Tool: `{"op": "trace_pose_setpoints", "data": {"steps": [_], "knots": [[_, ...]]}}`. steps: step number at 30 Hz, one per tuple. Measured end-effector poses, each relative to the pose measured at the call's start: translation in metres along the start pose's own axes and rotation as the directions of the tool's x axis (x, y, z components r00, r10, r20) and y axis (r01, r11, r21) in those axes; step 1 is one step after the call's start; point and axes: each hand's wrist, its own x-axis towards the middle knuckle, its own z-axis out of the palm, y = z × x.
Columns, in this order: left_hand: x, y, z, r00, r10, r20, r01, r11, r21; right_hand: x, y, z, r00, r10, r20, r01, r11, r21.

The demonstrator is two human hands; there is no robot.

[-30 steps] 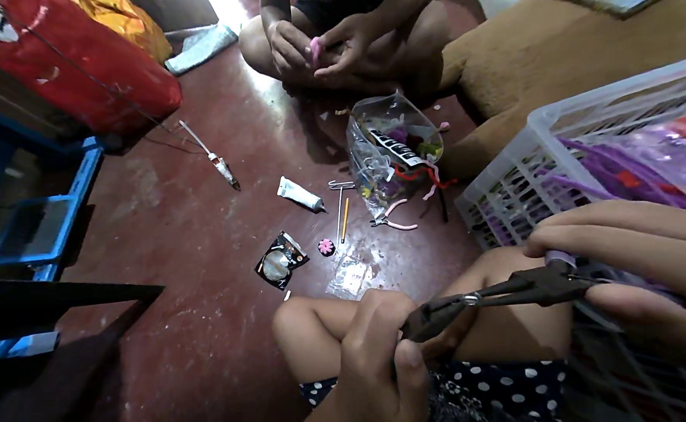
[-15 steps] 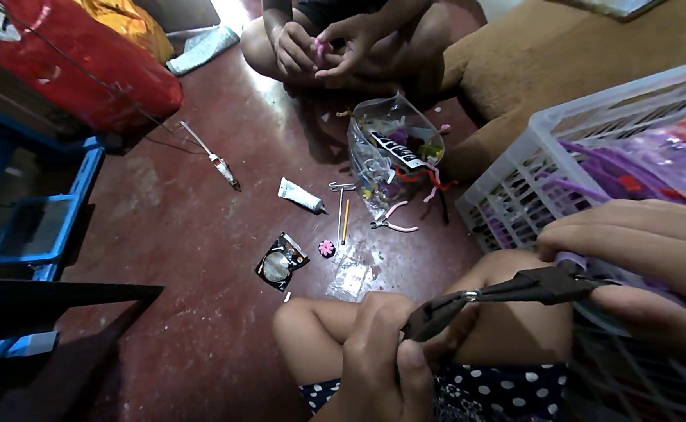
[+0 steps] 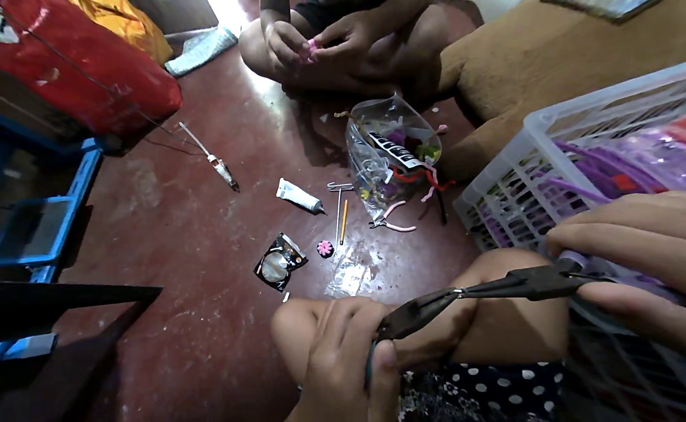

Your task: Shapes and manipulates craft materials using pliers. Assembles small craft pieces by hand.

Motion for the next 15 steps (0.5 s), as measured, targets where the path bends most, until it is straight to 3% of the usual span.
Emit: {"op": "trace_pose_setpoints", "data": {"steps": [15], "knots": [[0.0, 0.004, -0.038, 0.98, -0.012, 0.198, -0.042, 0.963, 0.267, 0.0, -0.002, 0.002, 0.997, -0.033, 0.072, 0.029, 0.998, 0.051]]}}
